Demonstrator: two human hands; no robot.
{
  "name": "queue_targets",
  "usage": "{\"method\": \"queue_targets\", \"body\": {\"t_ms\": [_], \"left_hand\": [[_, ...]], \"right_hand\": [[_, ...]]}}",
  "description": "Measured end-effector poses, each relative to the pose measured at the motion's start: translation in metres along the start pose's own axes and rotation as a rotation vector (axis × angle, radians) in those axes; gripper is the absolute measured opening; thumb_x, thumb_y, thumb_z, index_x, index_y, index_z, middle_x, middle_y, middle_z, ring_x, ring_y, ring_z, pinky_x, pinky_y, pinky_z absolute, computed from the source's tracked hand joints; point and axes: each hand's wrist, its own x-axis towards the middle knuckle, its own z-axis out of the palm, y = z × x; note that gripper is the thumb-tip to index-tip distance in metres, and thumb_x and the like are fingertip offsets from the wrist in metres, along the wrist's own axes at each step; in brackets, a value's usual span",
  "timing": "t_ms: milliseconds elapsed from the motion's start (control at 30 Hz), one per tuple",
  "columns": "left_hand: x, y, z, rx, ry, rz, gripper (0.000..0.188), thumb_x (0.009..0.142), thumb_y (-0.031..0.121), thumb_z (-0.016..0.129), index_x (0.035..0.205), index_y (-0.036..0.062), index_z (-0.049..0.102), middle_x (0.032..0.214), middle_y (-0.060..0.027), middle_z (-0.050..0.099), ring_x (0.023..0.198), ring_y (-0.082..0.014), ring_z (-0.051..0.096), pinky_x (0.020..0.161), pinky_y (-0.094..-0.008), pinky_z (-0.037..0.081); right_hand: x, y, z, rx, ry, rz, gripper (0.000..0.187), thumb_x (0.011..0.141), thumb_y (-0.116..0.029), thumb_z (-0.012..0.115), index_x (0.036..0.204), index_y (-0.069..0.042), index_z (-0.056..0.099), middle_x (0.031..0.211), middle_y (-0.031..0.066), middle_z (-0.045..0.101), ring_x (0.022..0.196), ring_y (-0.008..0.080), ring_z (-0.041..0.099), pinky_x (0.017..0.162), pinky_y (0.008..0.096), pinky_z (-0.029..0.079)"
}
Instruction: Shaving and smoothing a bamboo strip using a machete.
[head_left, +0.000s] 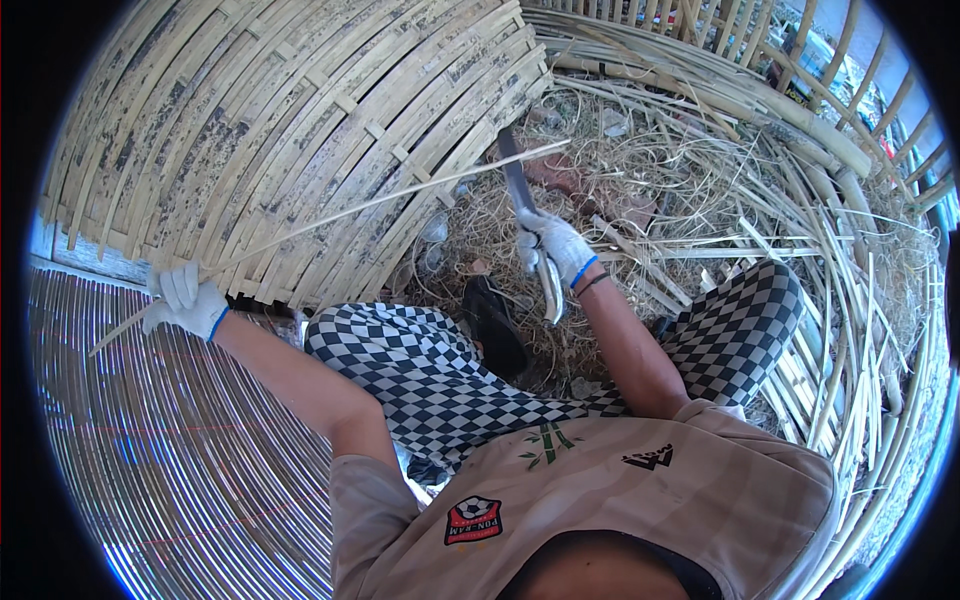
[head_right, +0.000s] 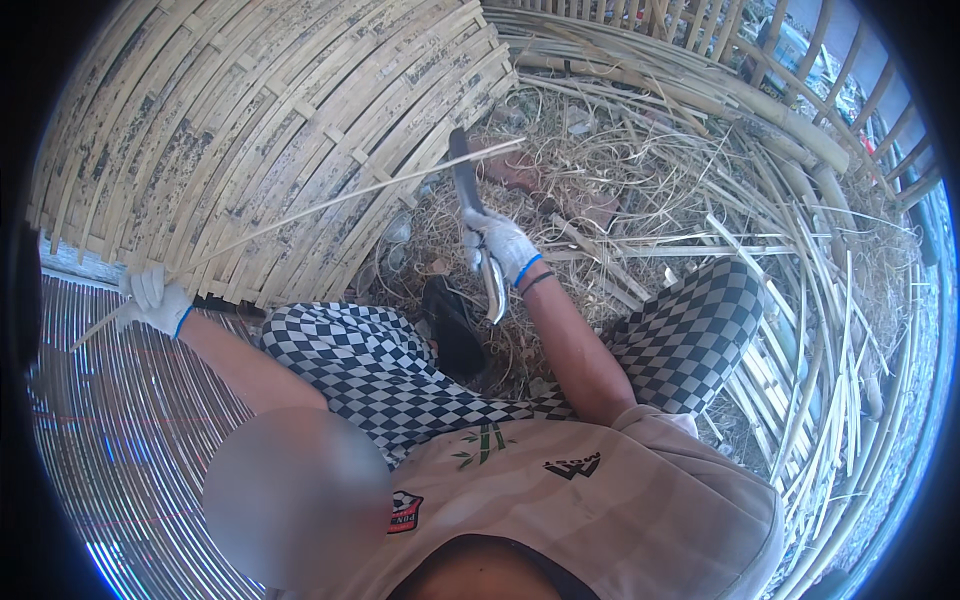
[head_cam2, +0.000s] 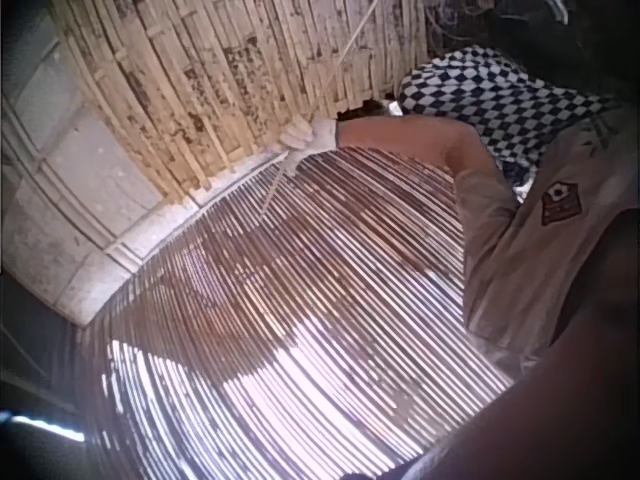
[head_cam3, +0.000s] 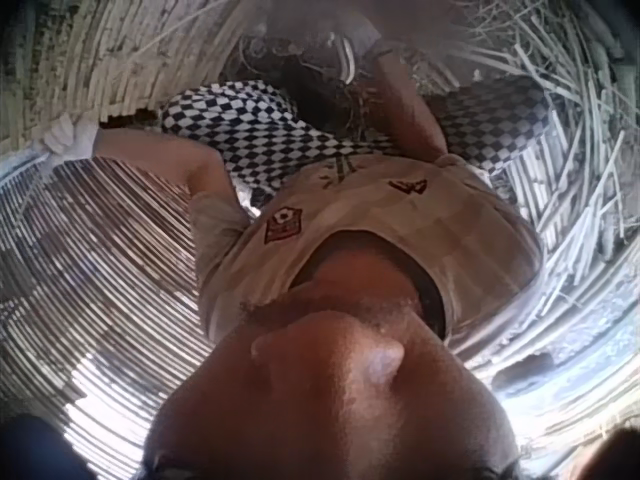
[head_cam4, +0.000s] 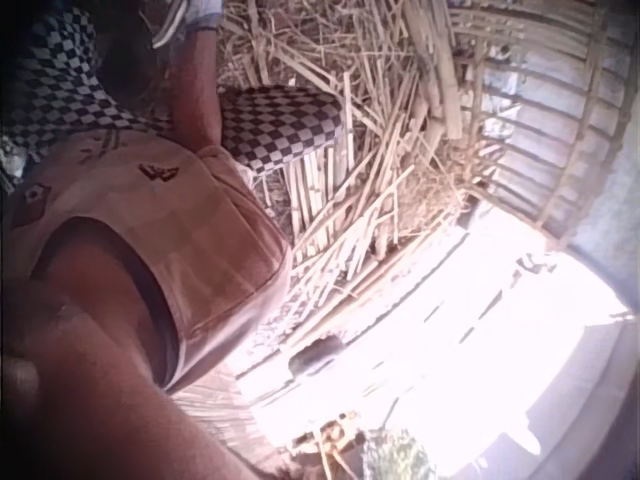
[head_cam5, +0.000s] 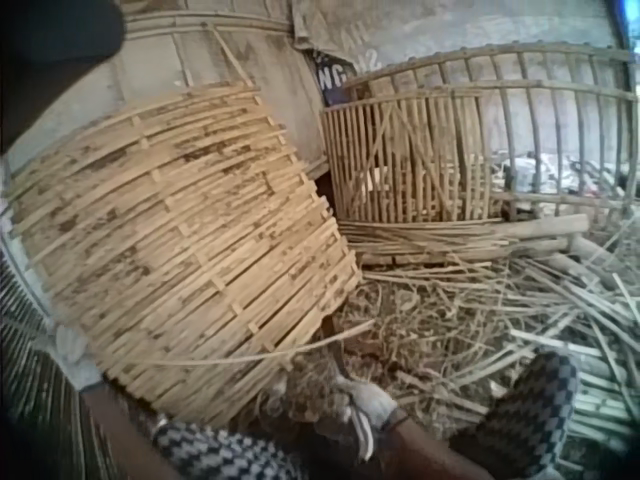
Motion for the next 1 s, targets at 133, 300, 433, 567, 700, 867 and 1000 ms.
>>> {"method": "queue_targets", "body": {"t_ms": [133, 300, 433, 567, 700, 867, 1000], "left_hand": [[0.024, -0.021, 0.017, -0.084, -0.225, 0.013, 0.068, 0.069, 0.081, 0.066, 0.071, 0.0163, 0.046, 0.051, 0.0073, 0.035, 0.040, -0.0062, 0.032, 0.045, -0.0226, 0.028], [0.048, -0.050, 0.036, -0.110, -0.184, 0.043, 0.075, 0.077, 0.093, 0.043, 0.062, 0.0194, 0.039, 0.051, 0.0075, 0.032, 0.041, -0.0072, 0.031, 0.045, -0.0257, 0.028], [0.057, -0.117, 0.016, -0.202, 0.058, 0.243, 0.078, 0.078, 0.096, 0.034, 0.056, 0.0210, 0.030, 0.047, 0.0072, 0.025, 0.040, -0.0086, 0.020, 0.044, -0.0272, 0.018], [0.017, -0.236, -0.031, -0.238, 0.566, 0.345, 0.079, 0.079, 0.096, 0.033, 0.053, 0.0213, 0.026, 0.045, 0.0066, 0.023, 0.039, -0.0097, 0.020, 0.042, -0.0258, 0.017], [-0.039, -0.351, -0.066, -0.439, 1.035, 0.268, 0.083, 0.076, 0.099, 0.021, 0.051, 0.0201, 0.027, 0.045, 0.0048, 0.032, 0.039, -0.0142, 0.030, 0.044, -0.0292, 0.030], [-0.090, -0.480, -0.082, -0.725, 1.517, 0.005, 0.080, 0.086, 0.088, 0.013, 0.067, 0.0163, 0.042, 0.049, -0.0001, 0.039, 0.047, -0.0200, 0.042, 0.055, -0.0426, 0.042], [-0.115, -0.584, -0.067, -0.912, 1.897, -0.175, 0.048, 0.092, 0.063, 0.029, 0.087, 0.0187, 0.047, 0.064, -0.0010, 0.047, 0.058, -0.0199, 0.049, 0.059, -0.0403, 0.043]], "right_hand": [[-0.026, -0.042, 0.003, 0.139, -0.135, -0.188, 0.022, 0.107, -0.025, 0.051, 0.110, -0.004, 0.057, 0.073, -0.0007, 0.056, 0.054, 0.0101, 0.053, 0.050, 0.0277, 0.046], [-0.062, -0.103, 0.011, 0.283, -0.266, -0.223, 0.025, 0.110, -0.029, 0.043, 0.106, -0.007, 0.054, 0.065, -0.0075, 0.042, 0.045, 0.0047, 0.039, 0.042, 0.0238, 0.034], [-0.091, -0.175, 0.020, 0.022, 0.007, -0.426, 0.027, 0.108, -0.033, 0.048, 0.100, -0.009, 0.056, 0.064, -0.0064, 0.044, 0.045, 0.0072, 0.042, 0.041, 0.0254, 0.038], [-0.134, -0.244, 0.033, -0.235, 0.258, -0.634, 0.027, 0.104, -0.034, 0.056, 0.099, -0.008, 0.058, 0.064, -0.0045, 0.045, 0.048, 0.0110, 0.047, 0.041, 0.0297, 0.042], [-0.173, -0.290, 0.051, -0.722, 0.508, -0.782, 0.027, 0.098, -0.033, 0.061, 0.093, -0.007, 0.059, 0.062, -0.0009, 0.053, 0.045, 0.0114, 0.049, 0.043, 0.0281, 0.041], [-0.196, -0.320, 0.090, -1.315, 0.777, -0.919, 0.036, 0.098, -0.036, 0.058, 0.104, -0.001, 0.064, 0.064, 0.0093, 0.060, 0.053, 0.0186, 0.061, 0.049, 0.0325, 0.047], [-0.203, -0.334, 0.141, -1.775, 0.953, -1.199, 0.046, 0.101, -0.044, 0.056, 0.112, 0.000, 0.066, 0.069, 0.0119, 0.062, 0.062, 0.0221, 0.064, 0.061, 0.0397, 0.050]]}}
